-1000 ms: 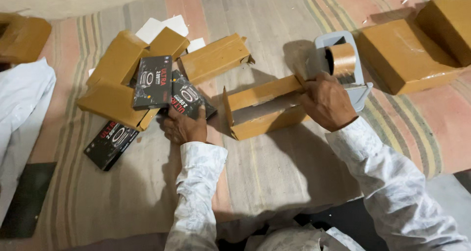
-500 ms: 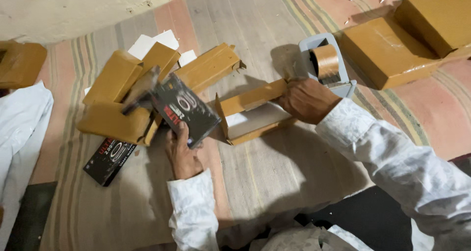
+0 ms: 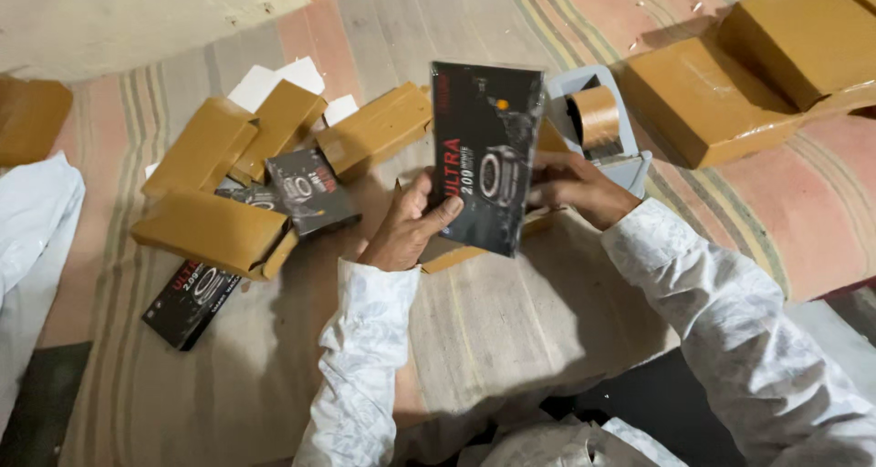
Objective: The person places small product boxes into larger cardboard shipping boxes, folds the flaps closed, and seals them with packing tape using a tape dispenser. The person repeats this process for multiple items.
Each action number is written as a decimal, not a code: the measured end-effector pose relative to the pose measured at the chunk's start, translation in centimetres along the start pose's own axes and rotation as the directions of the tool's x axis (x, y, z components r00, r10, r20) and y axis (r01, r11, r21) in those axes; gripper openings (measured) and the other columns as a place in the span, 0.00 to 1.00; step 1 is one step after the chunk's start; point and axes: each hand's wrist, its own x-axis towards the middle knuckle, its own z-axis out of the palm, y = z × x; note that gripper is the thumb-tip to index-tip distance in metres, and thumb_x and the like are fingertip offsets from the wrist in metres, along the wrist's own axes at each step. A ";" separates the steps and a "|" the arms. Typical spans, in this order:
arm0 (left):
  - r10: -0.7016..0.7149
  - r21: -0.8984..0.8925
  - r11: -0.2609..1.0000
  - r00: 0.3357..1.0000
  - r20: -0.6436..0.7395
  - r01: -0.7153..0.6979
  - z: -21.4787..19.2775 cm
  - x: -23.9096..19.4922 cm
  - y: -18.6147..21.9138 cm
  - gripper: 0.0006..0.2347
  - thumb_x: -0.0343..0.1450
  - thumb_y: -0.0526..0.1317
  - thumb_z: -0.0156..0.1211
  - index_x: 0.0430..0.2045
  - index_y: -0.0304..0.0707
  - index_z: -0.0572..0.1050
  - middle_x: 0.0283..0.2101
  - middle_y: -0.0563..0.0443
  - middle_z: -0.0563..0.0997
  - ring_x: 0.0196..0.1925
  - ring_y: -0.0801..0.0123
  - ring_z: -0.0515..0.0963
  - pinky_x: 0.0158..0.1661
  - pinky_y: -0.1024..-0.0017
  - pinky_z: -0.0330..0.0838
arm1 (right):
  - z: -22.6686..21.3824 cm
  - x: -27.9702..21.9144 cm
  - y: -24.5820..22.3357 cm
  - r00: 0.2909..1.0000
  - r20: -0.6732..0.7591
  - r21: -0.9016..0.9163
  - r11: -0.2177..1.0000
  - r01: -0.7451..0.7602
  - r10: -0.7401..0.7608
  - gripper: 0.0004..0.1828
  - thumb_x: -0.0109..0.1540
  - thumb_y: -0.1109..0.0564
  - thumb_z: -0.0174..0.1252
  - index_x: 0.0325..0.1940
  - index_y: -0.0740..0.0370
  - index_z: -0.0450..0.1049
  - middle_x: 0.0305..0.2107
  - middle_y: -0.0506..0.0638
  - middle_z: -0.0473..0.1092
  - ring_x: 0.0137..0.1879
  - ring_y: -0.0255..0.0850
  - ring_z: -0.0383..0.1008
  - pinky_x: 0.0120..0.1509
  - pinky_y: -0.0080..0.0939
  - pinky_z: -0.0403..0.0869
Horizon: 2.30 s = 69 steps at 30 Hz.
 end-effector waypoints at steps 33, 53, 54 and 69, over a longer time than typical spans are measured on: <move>0.048 0.838 0.501 0.960 -0.276 0.216 -1.1 -0.1 -2.7 0.57 0.49 0.55 0.84 0.72 0.41 0.53 0.75 0.25 0.36 0.77 0.33 0.46 0.70 0.52 0.53 | 7.3 -0.2 0.0 0.700 -0.684 -0.219 0.973 0.070 -0.205 0.48 0.62 0.53 0.65 0.75 0.67 0.41 0.58 0.74 0.63 0.56 0.57 0.78 0.55 0.52 0.80; -0.057 0.968 0.205 0.989 -0.138 0.147 1.2 -0.2 -1.2 0.32 0.65 0.54 0.67 0.67 0.59 0.66 0.70 0.38 0.62 0.71 0.40 0.56 0.68 0.43 0.49 | 2.6 -0.9 6.1 0.946 -0.168 -0.955 0.285 -0.086 -0.279 0.31 0.68 0.38 0.46 0.64 0.61 0.73 0.64 0.54 0.68 0.75 0.63 0.53 0.68 0.67 0.53; 0.002 0.968 0.247 0.999 -0.053 0.051 0.9 -0.1 -1.6 0.29 0.67 0.53 0.67 0.66 0.61 0.67 0.72 0.35 0.59 0.71 0.37 0.55 0.66 0.42 0.50 | 2.8 -0.7 6.2 0.954 -0.152 -0.965 0.249 -0.086 -0.258 0.29 0.68 0.38 0.45 0.63 0.59 0.74 0.65 0.53 0.67 0.75 0.63 0.53 0.69 0.65 0.53; 0.115 0.932 -0.119 0.937 -0.330 0.343 4.1 -2.0 0.2 0.19 0.65 0.54 0.70 0.41 0.43 0.82 0.62 0.40 0.69 0.70 0.48 0.60 0.70 0.43 0.48 | 8.5 -4.7 5.6 0.596 -0.626 -0.662 0.746 -0.066 -0.503 0.36 0.61 0.53 0.64 0.68 0.70 0.59 0.58 0.69 0.63 0.64 0.59 0.65 0.61 0.55 0.73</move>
